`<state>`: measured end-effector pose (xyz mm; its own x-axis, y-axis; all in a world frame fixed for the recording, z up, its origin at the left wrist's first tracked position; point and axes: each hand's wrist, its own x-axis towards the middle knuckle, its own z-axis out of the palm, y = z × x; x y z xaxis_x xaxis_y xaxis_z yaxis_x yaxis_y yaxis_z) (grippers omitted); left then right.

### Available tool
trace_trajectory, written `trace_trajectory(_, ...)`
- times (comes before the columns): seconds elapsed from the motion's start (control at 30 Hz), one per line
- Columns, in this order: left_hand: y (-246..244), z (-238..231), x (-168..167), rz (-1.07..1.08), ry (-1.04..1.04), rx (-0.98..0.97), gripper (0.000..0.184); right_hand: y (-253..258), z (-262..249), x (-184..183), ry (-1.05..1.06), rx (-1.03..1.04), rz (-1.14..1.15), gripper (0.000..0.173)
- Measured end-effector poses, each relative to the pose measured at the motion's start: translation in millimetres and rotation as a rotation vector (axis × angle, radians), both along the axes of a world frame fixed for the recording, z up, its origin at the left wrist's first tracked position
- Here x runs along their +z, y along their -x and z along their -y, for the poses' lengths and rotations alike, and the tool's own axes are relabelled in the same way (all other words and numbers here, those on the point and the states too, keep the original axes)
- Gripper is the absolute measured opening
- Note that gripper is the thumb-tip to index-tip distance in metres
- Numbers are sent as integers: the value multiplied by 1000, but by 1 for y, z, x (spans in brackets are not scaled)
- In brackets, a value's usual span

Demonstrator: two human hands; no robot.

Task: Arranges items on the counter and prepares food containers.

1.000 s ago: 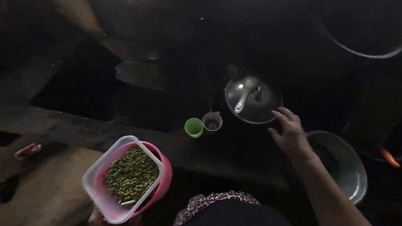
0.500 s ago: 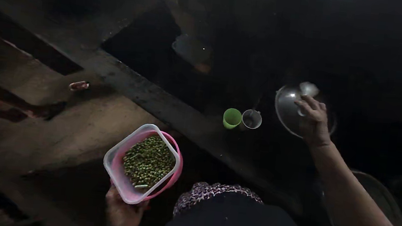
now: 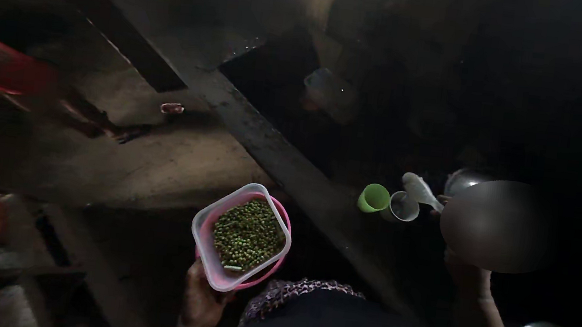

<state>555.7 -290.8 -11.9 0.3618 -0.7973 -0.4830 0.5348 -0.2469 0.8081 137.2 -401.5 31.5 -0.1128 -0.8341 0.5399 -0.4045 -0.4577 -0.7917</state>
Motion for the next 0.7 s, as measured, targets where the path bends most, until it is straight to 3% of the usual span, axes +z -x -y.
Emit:
trace_trajectory(0.13, -35, 3, -4, 24, 29, 25, 48, -43, 17, -14, -80, 8, 130, 26)
trace_trajectory(0.4, -107, 20, -8, 57, -52, 56, 48, -133, 61, -22, -348, -169, 247, 28)
trace_trajectory(0.57, -132, 44, -19, -24, -31, 93, 47, -164, 120, -41, -435, -257, 177, 25)
trace_trajectory(0.7, -145, 79, -17, 1, -15, 113, 50, -178, 187, -59, -343, -313, 204, 27)
